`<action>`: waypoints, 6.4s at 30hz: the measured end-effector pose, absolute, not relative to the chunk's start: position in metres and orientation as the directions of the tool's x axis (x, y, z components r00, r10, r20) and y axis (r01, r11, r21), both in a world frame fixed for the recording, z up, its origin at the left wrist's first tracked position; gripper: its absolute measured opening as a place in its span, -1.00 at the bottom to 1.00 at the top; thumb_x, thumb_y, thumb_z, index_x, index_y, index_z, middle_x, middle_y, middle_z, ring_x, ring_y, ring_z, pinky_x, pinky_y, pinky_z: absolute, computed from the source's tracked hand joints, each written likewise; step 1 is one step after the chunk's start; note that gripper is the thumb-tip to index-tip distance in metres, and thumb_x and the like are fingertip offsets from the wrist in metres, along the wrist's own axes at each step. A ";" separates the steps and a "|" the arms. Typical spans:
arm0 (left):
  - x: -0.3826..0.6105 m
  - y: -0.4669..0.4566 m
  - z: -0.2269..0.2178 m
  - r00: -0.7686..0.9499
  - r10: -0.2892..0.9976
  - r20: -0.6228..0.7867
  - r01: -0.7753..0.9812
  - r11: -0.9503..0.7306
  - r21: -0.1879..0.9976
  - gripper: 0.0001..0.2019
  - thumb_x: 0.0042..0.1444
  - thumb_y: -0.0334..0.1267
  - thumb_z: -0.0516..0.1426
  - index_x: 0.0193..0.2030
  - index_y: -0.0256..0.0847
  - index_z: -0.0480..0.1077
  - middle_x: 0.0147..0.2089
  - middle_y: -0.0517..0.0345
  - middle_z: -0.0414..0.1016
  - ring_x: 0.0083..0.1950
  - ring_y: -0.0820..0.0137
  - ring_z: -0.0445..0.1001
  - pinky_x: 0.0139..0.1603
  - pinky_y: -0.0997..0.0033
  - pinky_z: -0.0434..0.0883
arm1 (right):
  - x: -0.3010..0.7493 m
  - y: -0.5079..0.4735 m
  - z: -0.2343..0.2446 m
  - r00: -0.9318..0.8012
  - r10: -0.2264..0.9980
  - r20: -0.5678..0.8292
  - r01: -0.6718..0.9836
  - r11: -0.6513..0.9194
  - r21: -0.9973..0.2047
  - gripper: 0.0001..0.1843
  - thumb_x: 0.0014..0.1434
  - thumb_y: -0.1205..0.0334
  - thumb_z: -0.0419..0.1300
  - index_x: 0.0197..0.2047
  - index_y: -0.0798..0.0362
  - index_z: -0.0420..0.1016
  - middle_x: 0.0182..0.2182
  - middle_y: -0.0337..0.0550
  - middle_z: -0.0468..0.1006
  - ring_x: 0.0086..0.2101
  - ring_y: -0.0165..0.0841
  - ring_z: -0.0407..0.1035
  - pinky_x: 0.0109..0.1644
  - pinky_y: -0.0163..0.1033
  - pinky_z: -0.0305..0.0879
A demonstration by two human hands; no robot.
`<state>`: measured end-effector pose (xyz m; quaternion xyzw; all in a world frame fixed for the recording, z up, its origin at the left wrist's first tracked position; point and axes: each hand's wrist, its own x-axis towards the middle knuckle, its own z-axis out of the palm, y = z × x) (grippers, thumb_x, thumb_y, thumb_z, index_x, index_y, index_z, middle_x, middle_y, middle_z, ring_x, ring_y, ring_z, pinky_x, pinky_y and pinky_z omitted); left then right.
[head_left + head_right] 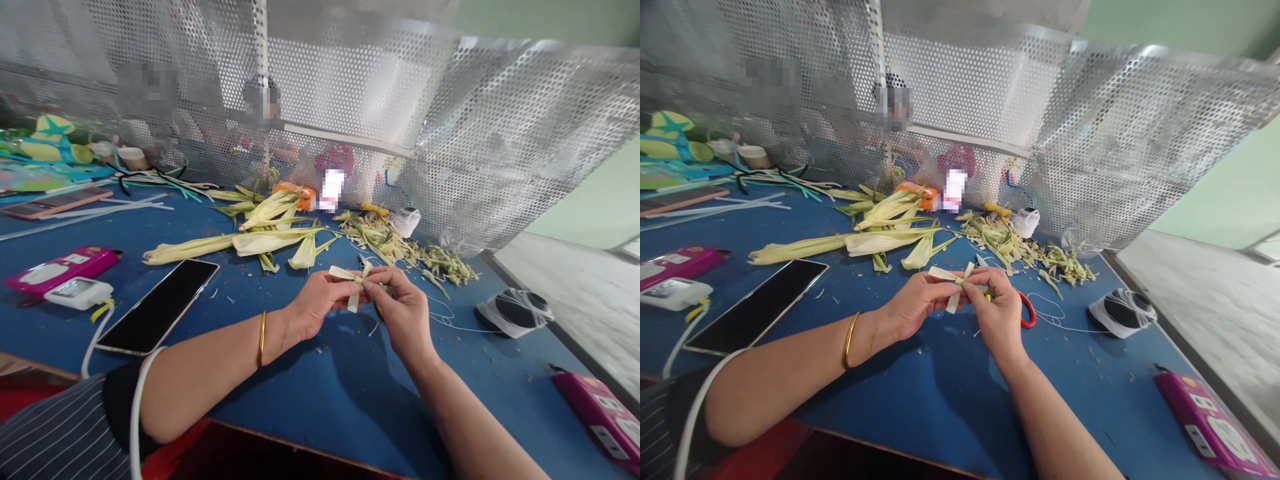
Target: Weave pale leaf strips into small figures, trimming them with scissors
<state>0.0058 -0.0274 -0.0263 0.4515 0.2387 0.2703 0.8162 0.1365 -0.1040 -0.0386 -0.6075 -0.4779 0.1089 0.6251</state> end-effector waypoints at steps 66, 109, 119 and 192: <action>0.005 -0.021 -0.027 0.677 0.734 -0.042 -0.044 0.098 0.994 -0.91 -0.13 -0.26 0.27 -0.51 -0.24 0.51 -0.52 0.20 0.44 -0.45 0.47 0.32 -0.38 0.44 0.22 | 0.140 -0.105 -0.031 0.472 0.847 0.244 0.276 0.121 -0.954 -0.85 0.01 0.14 0.32 -0.39 0.03 0.55 -0.56 -0.28 0.50 -0.54 -0.41 0.28 -0.46 -0.28 0.13; 0.004 -0.011 -0.026 0.695 0.623 -0.358 -0.058 0.545 0.837 -0.88 -0.23 -0.35 0.32 -0.57 -0.29 0.46 -0.54 0.22 0.43 -0.45 0.52 0.36 -0.27 0.44 0.31 | 0.150 -0.107 -0.030 0.072 0.786 0.614 0.757 0.358 -0.547 -0.78 0.27 0.32 0.11 -0.15 -0.03 0.59 -0.24 -0.13 0.58 -0.21 -0.31 0.45 -0.13 -0.22 0.34; 0.000 -0.005 -0.018 0.771 0.636 -0.021 -0.032 0.071 0.997 -0.83 -0.21 -0.28 0.38 -0.47 -0.27 0.52 -0.49 0.19 0.49 -0.40 0.45 0.40 -0.30 0.41 0.31 | 0.150 -0.109 -0.022 0.223 0.889 0.401 0.702 0.138 -0.698 -0.78 0.21 0.19 0.14 -0.46 0.03 0.44 -0.50 -0.23 0.45 -0.44 -0.38 0.29 -0.35 -0.28 0.17; 0.002 -0.005 -0.026 0.679 0.679 -0.281 -0.015 0.395 0.919 -0.87 -0.11 -0.25 0.31 -0.55 -0.25 0.56 -0.49 0.09 0.55 -0.41 0.43 0.47 -0.29 0.46 0.41 | 0.151 -0.180 -0.038 0.505 0.845 0.176 0.862 -0.482 -0.159 -0.80 0.29 0.19 0.04 -0.19 0.02 0.48 -0.28 -0.10 0.59 -0.35 -0.27 0.47 -0.33 -0.26 0.12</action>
